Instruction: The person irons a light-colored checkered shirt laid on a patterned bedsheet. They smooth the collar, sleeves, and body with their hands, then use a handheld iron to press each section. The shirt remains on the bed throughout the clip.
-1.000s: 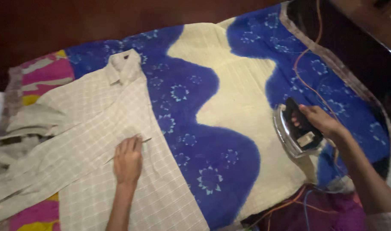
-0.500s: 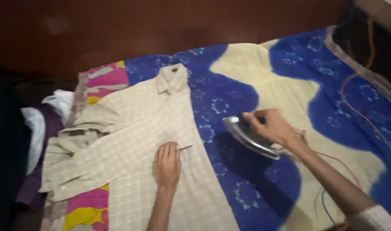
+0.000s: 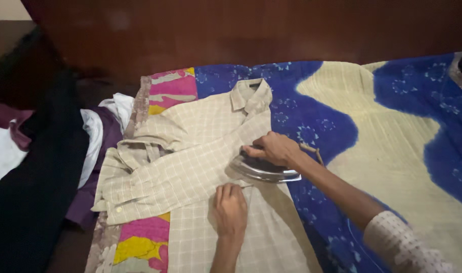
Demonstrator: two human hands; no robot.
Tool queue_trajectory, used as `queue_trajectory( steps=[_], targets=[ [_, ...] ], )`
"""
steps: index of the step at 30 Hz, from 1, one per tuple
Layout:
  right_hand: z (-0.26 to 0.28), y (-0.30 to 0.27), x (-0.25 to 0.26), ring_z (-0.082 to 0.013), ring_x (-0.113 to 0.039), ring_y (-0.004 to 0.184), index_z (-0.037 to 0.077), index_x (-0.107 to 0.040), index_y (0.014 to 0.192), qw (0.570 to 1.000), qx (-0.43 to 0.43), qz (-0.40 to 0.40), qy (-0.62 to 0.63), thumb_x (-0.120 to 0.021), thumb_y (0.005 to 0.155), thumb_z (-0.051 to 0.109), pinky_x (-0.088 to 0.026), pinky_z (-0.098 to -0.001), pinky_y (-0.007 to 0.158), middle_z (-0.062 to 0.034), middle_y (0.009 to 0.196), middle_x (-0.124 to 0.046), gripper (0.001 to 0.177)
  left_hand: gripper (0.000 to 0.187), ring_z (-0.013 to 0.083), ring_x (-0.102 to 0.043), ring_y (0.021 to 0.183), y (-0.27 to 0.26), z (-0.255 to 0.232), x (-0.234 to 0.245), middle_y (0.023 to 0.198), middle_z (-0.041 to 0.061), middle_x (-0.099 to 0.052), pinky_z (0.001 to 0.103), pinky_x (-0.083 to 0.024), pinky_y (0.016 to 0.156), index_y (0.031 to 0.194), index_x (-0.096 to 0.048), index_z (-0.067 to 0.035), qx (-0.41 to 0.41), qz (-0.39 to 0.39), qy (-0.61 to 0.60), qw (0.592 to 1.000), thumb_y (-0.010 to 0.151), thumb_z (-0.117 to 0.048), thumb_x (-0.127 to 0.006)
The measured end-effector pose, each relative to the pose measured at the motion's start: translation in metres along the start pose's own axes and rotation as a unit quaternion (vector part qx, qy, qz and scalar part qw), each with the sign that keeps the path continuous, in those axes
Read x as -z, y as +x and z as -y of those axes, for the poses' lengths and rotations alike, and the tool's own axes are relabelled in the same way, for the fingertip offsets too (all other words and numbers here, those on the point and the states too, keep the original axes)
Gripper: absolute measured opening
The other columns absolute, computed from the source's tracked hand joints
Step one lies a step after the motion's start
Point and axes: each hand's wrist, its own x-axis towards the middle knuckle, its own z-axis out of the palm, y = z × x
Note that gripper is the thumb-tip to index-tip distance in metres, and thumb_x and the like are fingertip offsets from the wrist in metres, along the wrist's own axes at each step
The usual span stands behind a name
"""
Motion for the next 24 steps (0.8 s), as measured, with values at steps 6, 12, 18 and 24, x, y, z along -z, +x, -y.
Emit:
queue_trajectory(
  steps=[6,12,18,24],
  targets=[
    [0.006,0.039,-0.007,-0.0423,-0.072,0.085,0.016,-0.083,0.097,0.992,-0.104,-0.059,0.046,-0.051,0.091,0.07,-0.057,-0.0518,0.076,-0.0203,0.085,-0.075,0.063,0.023,0.031,-0.061,0.102,0.013,-0.013,0.019,0.107,0.01,-0.069,0.045,-0.048,0.09,0.106,-0.074,0.0,-0.032,-0.012,-0.036,0.999,0.087,-0.013,-0.07],
    [0.005,0.057,-0.015,-0.0396,-0.074,0.08,0.008,-0.081,0.095,0.992,-0.088,-0.034,0.079,-0.05,0.093,0.068,-0.058,-0.0498,0.074,-0.0218,0.081,-0.074,0.068,0.024,0.0263,-0.059,0.105,0.017,-0.014,0.015,0.109,0.007,-0.066,0.045,-0.045,0.092,0.107,-0.077,-0.005,-0.039,0.044,0.024,0.998,0.085,-0.013,-0.07],
    [-0.014,0.049,-0.017,-0.037,-0.076,0.072,0.003,-0.081,0.099,0.994,-0.044,0.051,0.088,-0.051,0.094,0.068,-0.058,-0.047,0.072,-0.0243,0.078,-0.074,0.072,0.022,0.0248,-0.059,0.111,0.012,-0.008,0.012,0.11,0.005,-0.067,0.045,-0.043,0.099,0.103,-0.077,-0.004,-0.08,0.051,0.027,0.995,0.083,-0.007,-0.069],
    [-0.035,0.016,-0.005,-0.0313,-0.078,0.077,0.003,-0.08,0.104,0.982,-0.01,0.166,0.084,-0.051,0.089,0.071,-0.062,-0.0428,0.072,-0.0178,0.087,-0.079,0.076,0.017,0.0272,-0.062,0.112,0.007,-0.009,0.018,0.11,0.008,-0.071,0.045,-0.047,0.1,0.098,-0.077,-0.007,-0.064,0.032,0.009,0.997,0.084,-0.011,-0.069]
  ],
)
